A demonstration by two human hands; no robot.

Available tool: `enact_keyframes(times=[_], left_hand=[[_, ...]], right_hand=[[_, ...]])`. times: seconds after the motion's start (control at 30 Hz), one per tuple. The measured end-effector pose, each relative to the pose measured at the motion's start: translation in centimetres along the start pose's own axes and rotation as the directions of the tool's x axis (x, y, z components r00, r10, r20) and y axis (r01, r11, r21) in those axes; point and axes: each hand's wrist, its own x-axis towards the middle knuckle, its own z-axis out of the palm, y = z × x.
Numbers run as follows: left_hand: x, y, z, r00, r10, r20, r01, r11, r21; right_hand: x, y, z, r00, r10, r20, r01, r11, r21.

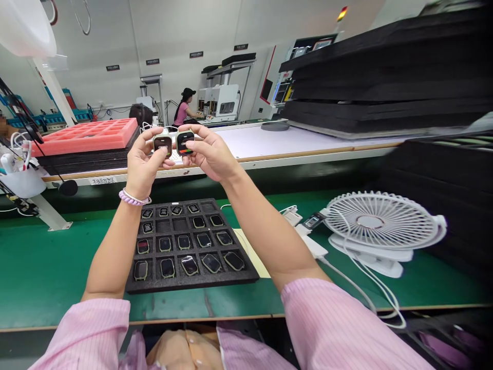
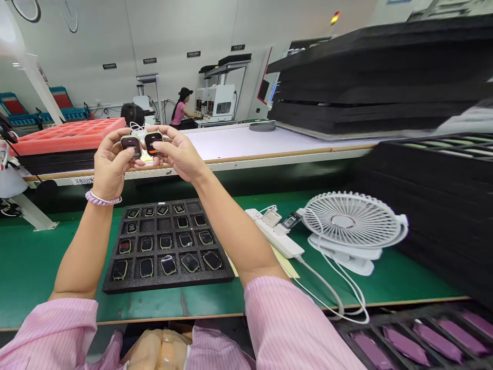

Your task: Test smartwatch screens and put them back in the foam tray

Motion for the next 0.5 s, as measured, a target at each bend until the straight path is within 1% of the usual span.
enact_keyframes(times=[0.2, 0.3, 0.37, 0.4, 0.5], left_hand=[[-0.6, -0.6, -0.3, 1.000, 0.015, 0.006, -0.015, 1.000, 0.007], [-0.9, -0.4, -0.3, 1.000, 0.018, 0.018, -0.018, 1.000, -0.003], [-1.1, 0.4, -0.2, 0.999, 0.029, 0.032, -0.029, 1.000, -0.001], [-1.3, 1.2, -0.2, 0.998, 0.042, 0.037, -0.042, 0.999, 0.001], [-3.0, 4.8, -0.2, 0.994, 0.112, 0.014, -0.111, 0.994, -0.024]], right_hand=[[-0.2, 0.8, -0.4, 0.999, -0.007, 0.033, 0.007, 1.000, -0.003], [-0.3, 1.0, -0.6, 0.999, -0.015, 0.041, 0.015, 1.000, -0.008], [-0.6, 0.6, -0.6, 0.999, -0.016, 0.043, 0.017, 1.000, -0.019], [-0.9, 0.1, -0.5, 0.999, -0.018, 0.042, 0.019, 0.999, -0.028], [-2.8, -2.5, 0.2, 0.997, -0.070, -0.010, 0.069, 0.995, -0.065]])
